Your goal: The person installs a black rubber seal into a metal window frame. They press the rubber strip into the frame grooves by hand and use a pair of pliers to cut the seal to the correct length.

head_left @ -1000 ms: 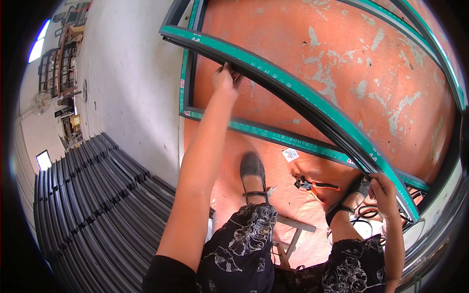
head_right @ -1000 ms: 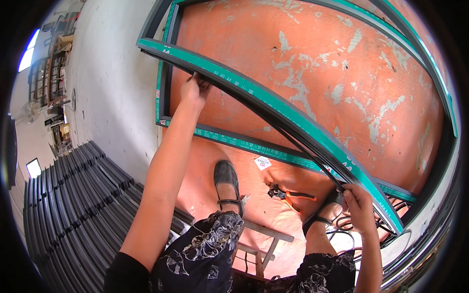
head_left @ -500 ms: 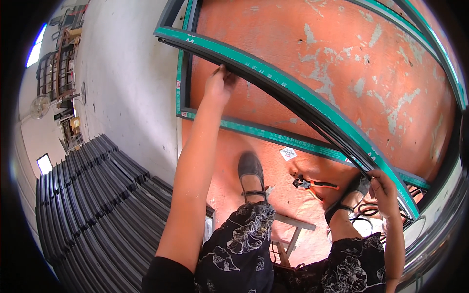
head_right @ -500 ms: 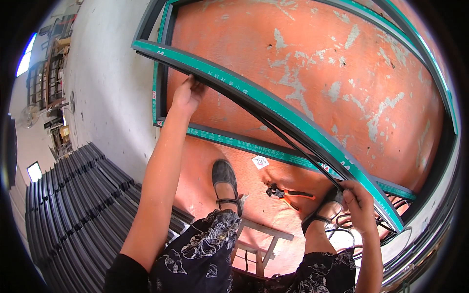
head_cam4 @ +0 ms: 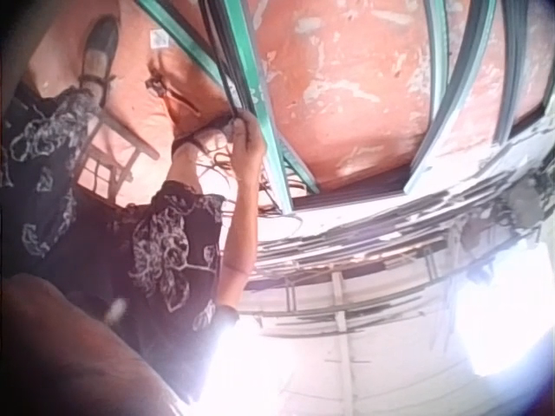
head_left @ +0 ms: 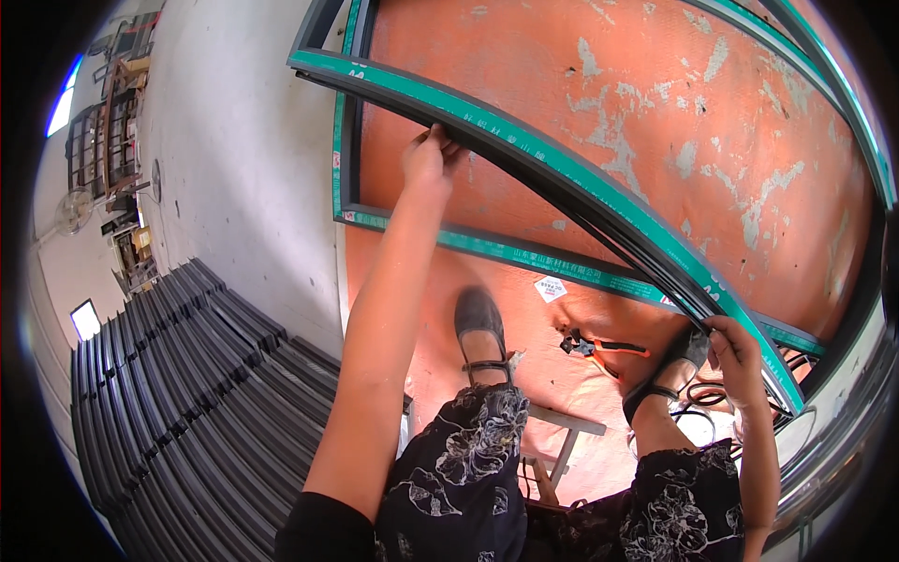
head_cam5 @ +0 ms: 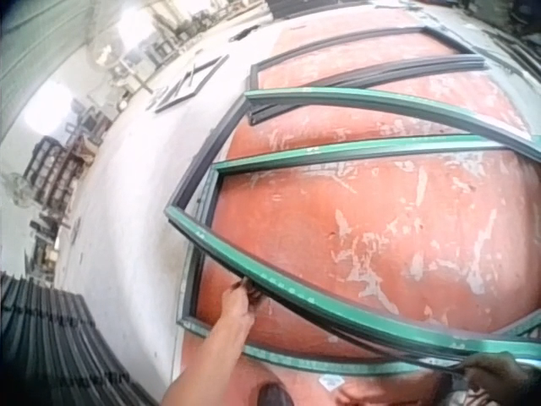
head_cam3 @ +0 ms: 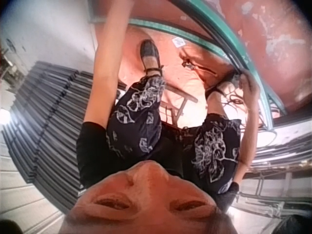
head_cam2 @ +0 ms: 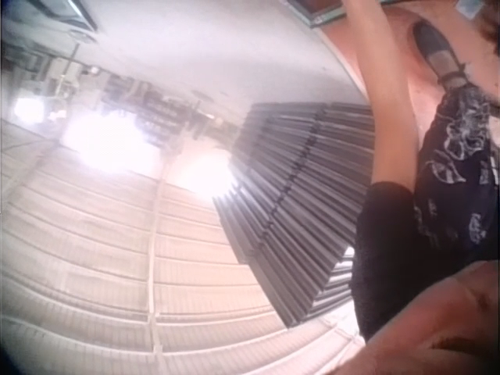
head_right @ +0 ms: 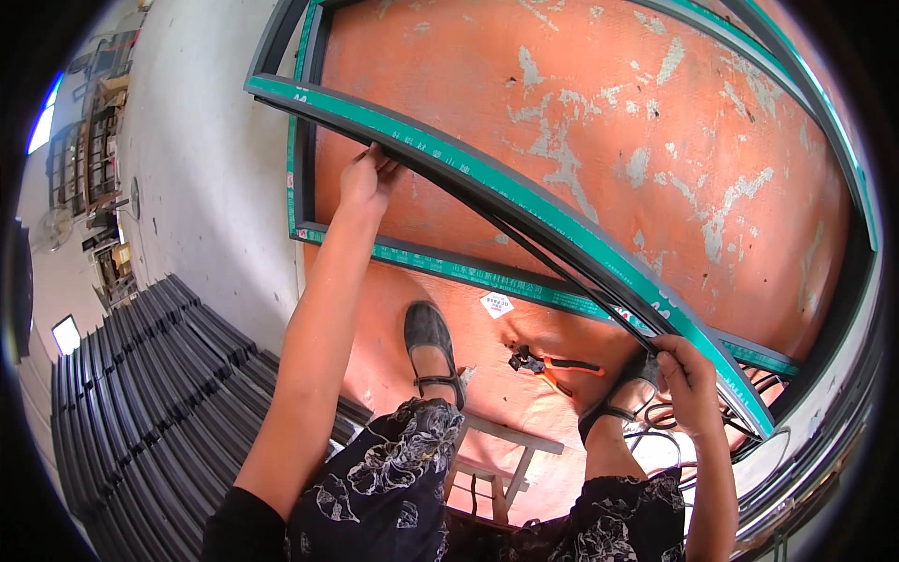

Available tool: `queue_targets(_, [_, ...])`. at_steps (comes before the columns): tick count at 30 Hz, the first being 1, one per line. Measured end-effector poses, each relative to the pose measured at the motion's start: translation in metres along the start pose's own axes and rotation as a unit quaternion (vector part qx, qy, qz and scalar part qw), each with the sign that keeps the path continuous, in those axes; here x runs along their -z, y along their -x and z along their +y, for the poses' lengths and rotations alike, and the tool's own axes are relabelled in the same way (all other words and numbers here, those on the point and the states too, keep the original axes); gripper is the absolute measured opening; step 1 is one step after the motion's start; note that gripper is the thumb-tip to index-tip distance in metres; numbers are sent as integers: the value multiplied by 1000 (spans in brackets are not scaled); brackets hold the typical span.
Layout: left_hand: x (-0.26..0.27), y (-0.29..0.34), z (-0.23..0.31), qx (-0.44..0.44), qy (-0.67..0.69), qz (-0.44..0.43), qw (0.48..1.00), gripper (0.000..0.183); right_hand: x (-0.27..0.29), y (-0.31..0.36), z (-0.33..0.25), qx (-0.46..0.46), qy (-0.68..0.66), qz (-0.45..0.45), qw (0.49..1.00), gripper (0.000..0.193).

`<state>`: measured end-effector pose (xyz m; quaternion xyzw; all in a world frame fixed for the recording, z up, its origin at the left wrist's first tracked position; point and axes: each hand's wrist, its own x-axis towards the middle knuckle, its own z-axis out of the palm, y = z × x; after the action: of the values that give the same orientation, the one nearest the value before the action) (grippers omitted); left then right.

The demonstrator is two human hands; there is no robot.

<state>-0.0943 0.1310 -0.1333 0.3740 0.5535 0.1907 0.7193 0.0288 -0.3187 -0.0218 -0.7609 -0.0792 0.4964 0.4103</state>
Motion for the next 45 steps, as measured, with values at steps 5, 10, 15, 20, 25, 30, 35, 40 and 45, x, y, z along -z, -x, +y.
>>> queue_targets(5, [-3, 12, -5, -6, -6, 9, 1000, 20, 1, -2, -1, 4, 3, 2, 1000, 16])
queue_targets(10, [-15, 19, -2, 15, -73, 6, 997, 22, -1, -3, -3, 12, 2, 4, 1000, 16])
queue_targets(15, [-9, 31, -15, 19, -21, -56, 998, 22, 1, 0, -2, 8, 11, 9, 1000, 16])
queue_targets(20, [-13, 33, -16, -3, -59, -41, 997, 21, -3, 1, -6, 17, 14, 4, 1000, 16])
queue_targets(25, [-7, 38, -32, 29, 23, -124, 992, 22, -4, 3, -4, 9, 3, 15, 1000, 16])
queue_targets(30, [-19, 39, -30, 5, -76, -63, 995, 22, -8, 2, -2, 34, 34, 16, 999, 17])
queue_targets(35, [-18, 49, -39, 32, 14, -109, 993, 21, -10, 4, -1, 49, 38, 31, 998, 18])
queue_targets(40, [-35, 50, -37, 41, -63, -44, 996, 22, -12, 4, -2, 59, 50, 32, 996, 18])
queue_targets(45, [-29, 62, -42, 55, -6, -111, 992, 21, -10, 3, -4, 73, 60, 56, 994, 18])
